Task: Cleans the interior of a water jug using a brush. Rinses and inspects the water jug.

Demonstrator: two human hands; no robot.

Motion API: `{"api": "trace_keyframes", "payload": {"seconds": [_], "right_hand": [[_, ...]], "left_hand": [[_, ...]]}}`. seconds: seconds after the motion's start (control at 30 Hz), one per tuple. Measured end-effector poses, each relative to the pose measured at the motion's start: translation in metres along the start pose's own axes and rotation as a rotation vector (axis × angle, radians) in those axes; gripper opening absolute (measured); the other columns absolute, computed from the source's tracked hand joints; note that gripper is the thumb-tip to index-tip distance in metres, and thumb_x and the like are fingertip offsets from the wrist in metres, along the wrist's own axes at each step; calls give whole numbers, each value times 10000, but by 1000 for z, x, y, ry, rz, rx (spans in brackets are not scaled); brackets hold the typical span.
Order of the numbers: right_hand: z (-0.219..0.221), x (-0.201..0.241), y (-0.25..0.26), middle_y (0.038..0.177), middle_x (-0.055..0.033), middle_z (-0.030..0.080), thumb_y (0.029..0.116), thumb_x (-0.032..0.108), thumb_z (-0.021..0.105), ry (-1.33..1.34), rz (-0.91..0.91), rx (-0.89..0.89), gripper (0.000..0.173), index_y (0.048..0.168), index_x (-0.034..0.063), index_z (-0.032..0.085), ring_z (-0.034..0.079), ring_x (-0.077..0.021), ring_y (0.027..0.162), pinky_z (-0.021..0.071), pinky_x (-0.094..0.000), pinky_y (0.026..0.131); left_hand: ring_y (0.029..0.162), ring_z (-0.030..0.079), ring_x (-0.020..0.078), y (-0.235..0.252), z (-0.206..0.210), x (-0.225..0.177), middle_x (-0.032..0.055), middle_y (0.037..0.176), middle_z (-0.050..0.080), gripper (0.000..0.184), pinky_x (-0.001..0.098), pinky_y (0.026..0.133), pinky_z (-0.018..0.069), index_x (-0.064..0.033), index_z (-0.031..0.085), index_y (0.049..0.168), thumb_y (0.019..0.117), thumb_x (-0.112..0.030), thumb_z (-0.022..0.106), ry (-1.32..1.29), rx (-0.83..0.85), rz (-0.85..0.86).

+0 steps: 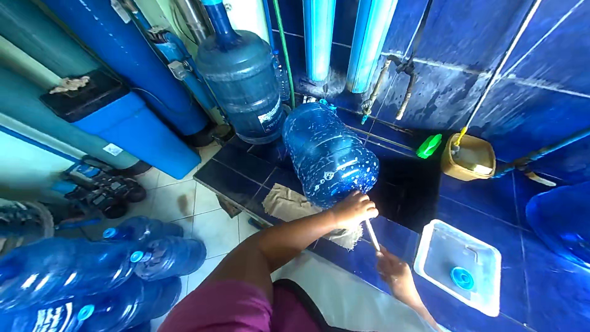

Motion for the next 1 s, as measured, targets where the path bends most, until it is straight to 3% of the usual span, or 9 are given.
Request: {"api": "trace_keyframes", "payload": {"seconds": [0.07,0.27,0.4,0.47,0.57,0.7,0.8,0.87,1.0], "right_hand": [[-12,-4,-5,807,-100,714,1005,130,608,-251,-119,-45,346,1296,-48,664,584,-92,615,528,-308,629],[-2,-16,-27,591,87,524,1047,76,452,187,62,-61,335,1314,-59,603,431,33,456,391,-138,445],[-21,-6,-12,952,-202,761,996,157,631,-430,-207,-134,350,1276,-47,686,725,-278,754,584,-513,744],[-9,-4,-11,759,-29,673,1019,121,587,-192,-60,-112,314,1276,-43,665,558,-57,581,494,-245,562],[4,-3,-8,605,53,545,1046,106,524,46,26,-79,321,1314,-42,625,449,6,472,396,-173,445],[-17,2,-4,956,-200,770,1001,197,621,-560,-318,-123,342,1264,0,714,749,-342,784,577,-607,741],[-5,6,3,713,-2,642,1023,124,579,-186,-92,-76,314,1273,-44,665,530,-37,551,475,-228,531],[10,13,13,622,31,556,1044,117,548,-18,5,-59,332,1313,-64,618,460,-14,485,404,-194,457],[-4,37,22,950,-237,756,1030,215,601,-636,-280,-81,362,1312,5,686,738,-412,810,556,-648,762]], "left_hand": [[1197,594,362,-2,5,-5,155,1190,680,264,536,1095,394,-46,695,1166,916,5,626,-10,-26,21],[1200,594,349,2,1,6,140,1190,685,286,519,1089,395,-55,695,1174,894,-10,656,-7,-94,-28],[1208,589,359,-2,2,7,146,1207,682,373,519,1101,384,-52,690,1205,834,-21,718,-18,-108,-15],[1218,584,359,-4,5,4,145,1216,681,369,511,1118,373,-48,690,1214,847,-31,718,-20,-110,-24],[1202,602,343,-9,7,1,136,1177,693,256,494,1118,389,-56,705,1168,916,-49,660,-9,-169,-15],[1197,601,353,-14,9,4,142,1179,692,305,507,1108,390,-49,707,1169,865,-28,693,10,-199,-25],[1200,599,348,-12,11,5,138,1183,690,292,500,1114,386,-46,699,1164,877,-9,662,9,-211,-53],[1201,600,343,-13,10,3,136,1177,692,268,497,1115,387,-52,706,1161,899,-23,656,-1,-218,-56],[1206,576,377,10,0,2,159,1186,680,374,569,1081,375,-46,692,1165,801,26,735,10,106,23]]}}
Point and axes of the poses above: each hand's wrist, its own y-axis towards the middle knuckle, its own z-axis out of the palm, x = y × z, the point moved 5 cm from there along y, towards the middle knuckle
